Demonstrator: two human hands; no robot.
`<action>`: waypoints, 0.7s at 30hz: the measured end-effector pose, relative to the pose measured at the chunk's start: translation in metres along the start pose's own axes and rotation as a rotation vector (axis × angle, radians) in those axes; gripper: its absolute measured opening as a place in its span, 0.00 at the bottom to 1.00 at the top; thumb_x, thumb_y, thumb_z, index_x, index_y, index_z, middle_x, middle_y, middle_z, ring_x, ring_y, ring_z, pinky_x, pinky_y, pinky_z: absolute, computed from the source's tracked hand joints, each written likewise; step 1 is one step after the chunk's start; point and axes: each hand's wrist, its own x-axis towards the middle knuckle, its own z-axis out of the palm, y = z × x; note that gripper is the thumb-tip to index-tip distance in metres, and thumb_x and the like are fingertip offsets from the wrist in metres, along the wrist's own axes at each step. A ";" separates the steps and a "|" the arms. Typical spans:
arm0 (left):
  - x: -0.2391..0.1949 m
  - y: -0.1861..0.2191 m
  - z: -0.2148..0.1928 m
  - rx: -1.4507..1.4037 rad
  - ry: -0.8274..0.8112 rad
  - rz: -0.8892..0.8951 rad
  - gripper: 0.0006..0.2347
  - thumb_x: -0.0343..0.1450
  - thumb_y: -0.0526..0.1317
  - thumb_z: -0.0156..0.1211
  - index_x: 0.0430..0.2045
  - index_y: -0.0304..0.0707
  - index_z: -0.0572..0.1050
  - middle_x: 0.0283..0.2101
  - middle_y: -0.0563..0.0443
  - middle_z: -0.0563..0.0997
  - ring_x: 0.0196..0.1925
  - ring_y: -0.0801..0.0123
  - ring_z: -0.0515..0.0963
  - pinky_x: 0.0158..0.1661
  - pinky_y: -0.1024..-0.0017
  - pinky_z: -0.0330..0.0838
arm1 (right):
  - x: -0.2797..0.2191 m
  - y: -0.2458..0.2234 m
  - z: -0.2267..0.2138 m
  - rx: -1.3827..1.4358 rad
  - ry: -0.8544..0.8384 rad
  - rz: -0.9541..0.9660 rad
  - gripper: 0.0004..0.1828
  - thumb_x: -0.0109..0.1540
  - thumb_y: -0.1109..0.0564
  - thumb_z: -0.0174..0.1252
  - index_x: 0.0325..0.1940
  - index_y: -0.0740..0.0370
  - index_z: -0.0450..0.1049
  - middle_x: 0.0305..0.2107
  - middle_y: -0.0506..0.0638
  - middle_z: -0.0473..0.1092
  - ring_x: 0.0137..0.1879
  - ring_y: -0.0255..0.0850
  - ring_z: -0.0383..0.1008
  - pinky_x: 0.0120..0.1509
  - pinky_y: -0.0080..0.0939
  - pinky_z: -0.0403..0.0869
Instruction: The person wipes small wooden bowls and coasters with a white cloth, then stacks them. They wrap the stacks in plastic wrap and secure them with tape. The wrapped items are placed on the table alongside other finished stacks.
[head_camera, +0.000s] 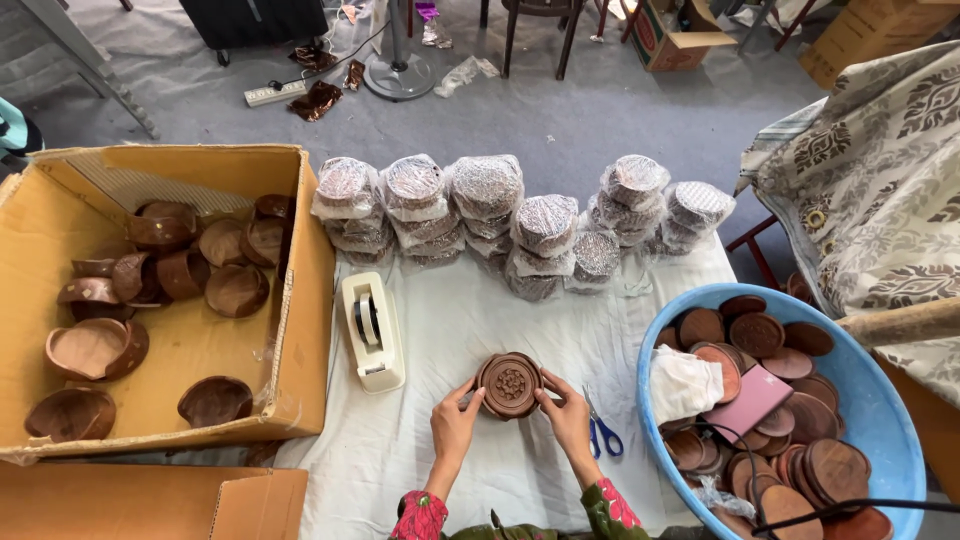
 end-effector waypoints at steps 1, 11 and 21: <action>0.001 -0.007 0.002 0.000 0.001 -0.001 0.19 0.68 0.50 0.64 0.49 0.39 0.81 0.44 0.39 0.85 0.39 0.56 0.87 0.42 0.64 0.79 | -0.001 0.001 0.000 -0.001 -0.001 0.000 0.27 0.60 0.55 0.65 0.64 0.57 0.74 0.48 0.56 0.80 0.43 0.36 0.84 0.45 0.35 0.81; 0.012 -0.107 0.015 -0.461 -0.168 -0.206 0.18 0.73 0.47 0.58 0.51 0.35 0.80 0.47 0.47 0.86 0.44 0.67 0.87 0.41 0.70 0.83 | -0.053 0.032 -0.029 -0.199 -0.009 0.058 0.17 0.66 0.49 0.59 0.55 0.57 0.81 0.41 0.50 0.83 0.39 0.36 0.83 0.44 0.34 0.79; 0.007 -0.099 0.011 -0.476 -0.210 -0.196 0.15 0.75 0.42 0.54 0.52 0.35 0.78 0.47 0.47 0.86 0.43 0.68 0.87 0.41 0.69 0.83 | -0.140 0.180 -0.103 -0.771 -0.133 -0.217 0.03 0.55 0.58 0.65 0.33 0.54 0.79 0.31 0.50 0.75 0.40 0.42 0.81 0.43 0.38 0.78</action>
